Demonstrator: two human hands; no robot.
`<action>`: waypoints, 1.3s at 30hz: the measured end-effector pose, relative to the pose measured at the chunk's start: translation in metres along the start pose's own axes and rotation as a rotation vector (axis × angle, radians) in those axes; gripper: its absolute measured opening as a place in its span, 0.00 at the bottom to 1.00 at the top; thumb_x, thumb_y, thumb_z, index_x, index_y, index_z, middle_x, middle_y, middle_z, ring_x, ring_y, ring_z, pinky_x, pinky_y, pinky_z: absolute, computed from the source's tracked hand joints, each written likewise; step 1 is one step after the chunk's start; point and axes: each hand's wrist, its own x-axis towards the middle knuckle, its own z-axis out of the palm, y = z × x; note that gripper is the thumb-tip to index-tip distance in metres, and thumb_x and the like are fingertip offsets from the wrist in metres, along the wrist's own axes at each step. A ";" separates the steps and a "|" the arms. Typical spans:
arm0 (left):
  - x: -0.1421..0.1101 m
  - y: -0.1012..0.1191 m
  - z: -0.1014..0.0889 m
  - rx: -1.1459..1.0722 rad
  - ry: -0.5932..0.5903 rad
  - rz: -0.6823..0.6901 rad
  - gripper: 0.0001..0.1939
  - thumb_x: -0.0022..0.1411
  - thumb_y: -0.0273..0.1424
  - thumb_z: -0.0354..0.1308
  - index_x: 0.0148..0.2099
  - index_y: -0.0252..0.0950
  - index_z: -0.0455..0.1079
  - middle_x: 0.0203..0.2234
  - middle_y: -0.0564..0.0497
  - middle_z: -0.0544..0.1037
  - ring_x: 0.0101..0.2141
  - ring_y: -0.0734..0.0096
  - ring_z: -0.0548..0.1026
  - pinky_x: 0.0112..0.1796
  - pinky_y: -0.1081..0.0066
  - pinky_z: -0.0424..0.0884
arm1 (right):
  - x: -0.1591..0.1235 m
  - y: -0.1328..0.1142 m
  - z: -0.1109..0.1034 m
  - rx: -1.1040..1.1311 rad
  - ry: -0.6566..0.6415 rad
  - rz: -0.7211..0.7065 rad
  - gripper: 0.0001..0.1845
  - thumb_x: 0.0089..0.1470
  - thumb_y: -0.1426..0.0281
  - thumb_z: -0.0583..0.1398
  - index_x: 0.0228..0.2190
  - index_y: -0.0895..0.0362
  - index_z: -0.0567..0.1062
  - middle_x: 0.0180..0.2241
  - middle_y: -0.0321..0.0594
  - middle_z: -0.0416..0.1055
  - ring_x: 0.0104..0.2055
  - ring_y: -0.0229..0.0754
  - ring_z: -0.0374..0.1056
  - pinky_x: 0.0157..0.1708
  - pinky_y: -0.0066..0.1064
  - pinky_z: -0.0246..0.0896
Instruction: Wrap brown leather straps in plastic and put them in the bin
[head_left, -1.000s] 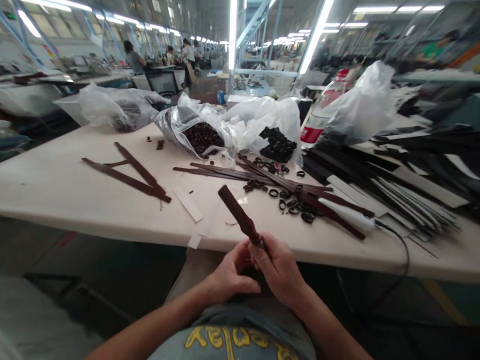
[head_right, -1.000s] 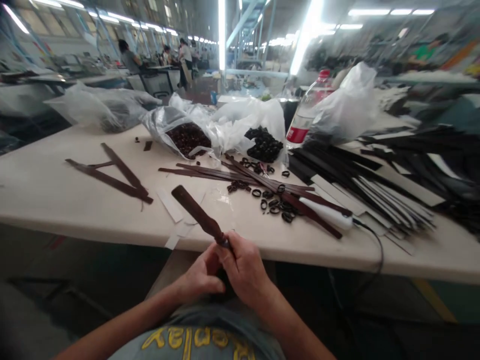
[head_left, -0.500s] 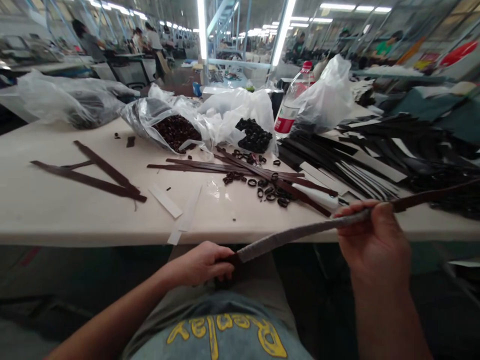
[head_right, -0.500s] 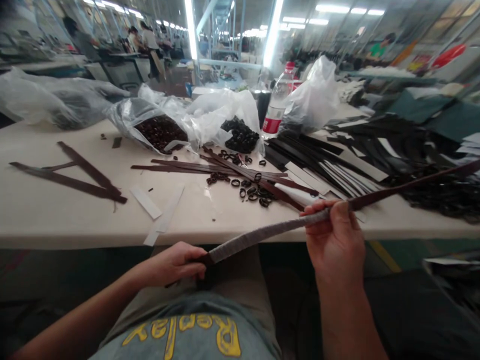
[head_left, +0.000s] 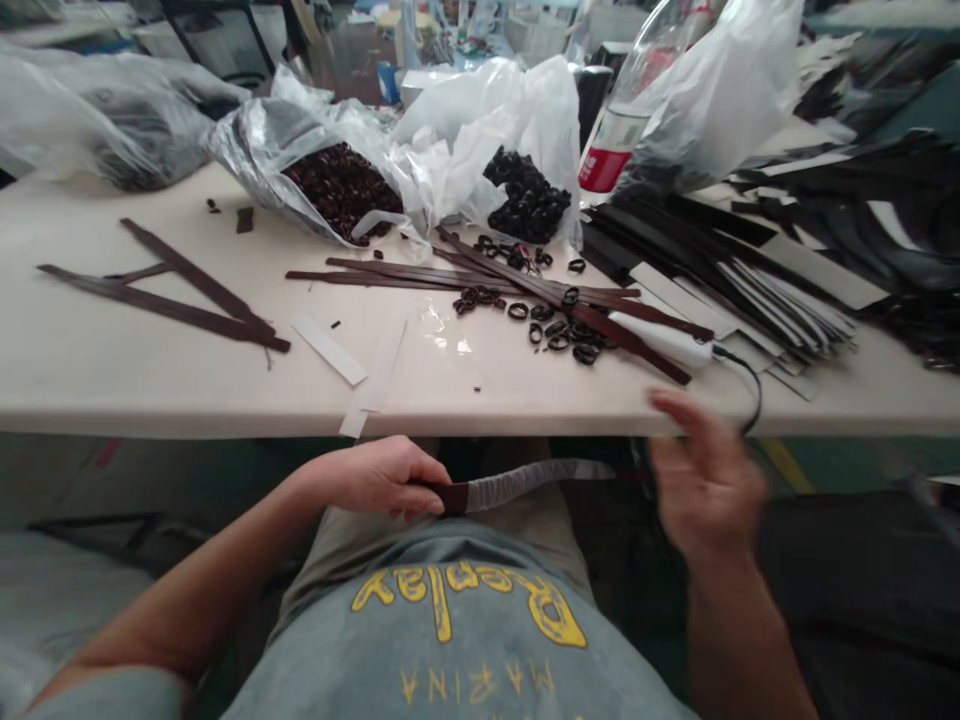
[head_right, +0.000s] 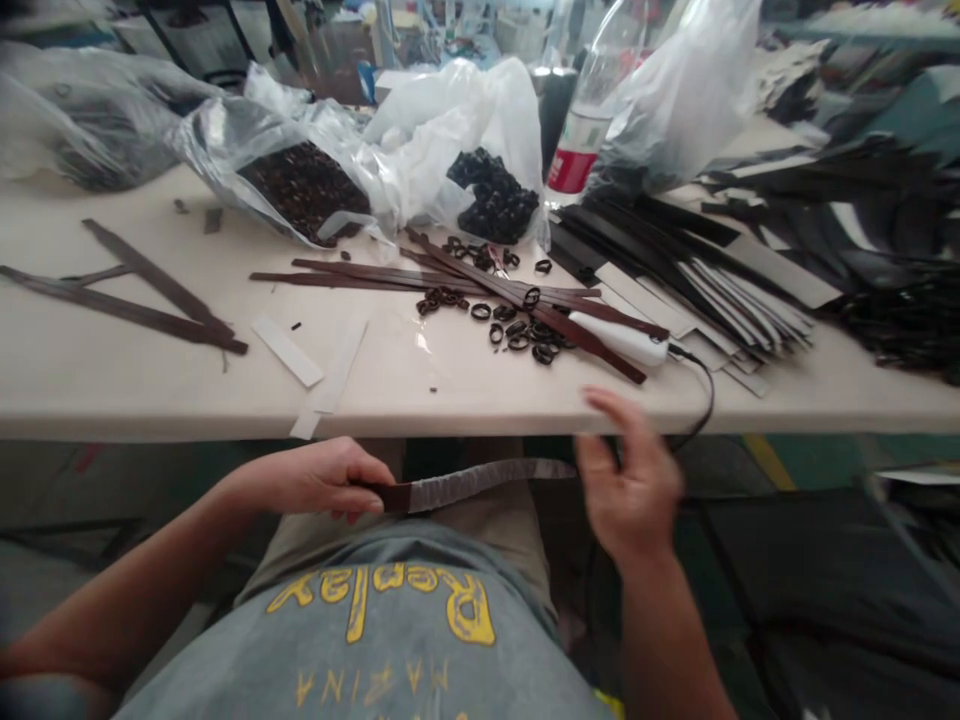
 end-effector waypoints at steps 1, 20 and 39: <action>0.002 0.002 0.000 0.014 -0.008 0.002 0.10 0.62 0.32 0.57 0.39 0.38 0.79 0.20 0.54 0.74 0.20 0.73 0.70 0.23 0.77 0.64 | -0.004 -0.014 0.016 0.055 -0.319 -0.076 0.19 0.63 0.62 0.57 0.53 0.53 0.70 0.54 0.47 0.71 0.57 0.52 0.66 0.57 0.47 0.59; -0.026 -0.027 -0.006 -0.140 0.235 -0.132 0.16 0.64 0.40 0.55 0.29 0.34 0.69 0.19 0.54 0.73 0.20 0.76 0.67 0.23 0.77 0.62 | -0.011 -0.042 0.098 0.188 -1.119 0.006 0.06 0.60 0.68 0.60 0.38 0.56 0.76 0.32 0.35 0.75 0.33 0.38 0.69 0.32 0.27 0.58; 0.013 -0.021 0.031 -0.541 0.564 -0.050 0.19 0.56 0.45 0.62 0.28 0.33 0.68 0.15 0.54 0.71 0.17 0.79 0.64 0.19 0.78 0.59 | -0.026 -0.054 0.126 -0.046 -0.601 -0.455 0.19 0.69 0.62 0.50 0.30 0.58 0.71 0.27 0.40 0.72 0.29 0.42 0.68 0.27 0.33 0.50</action>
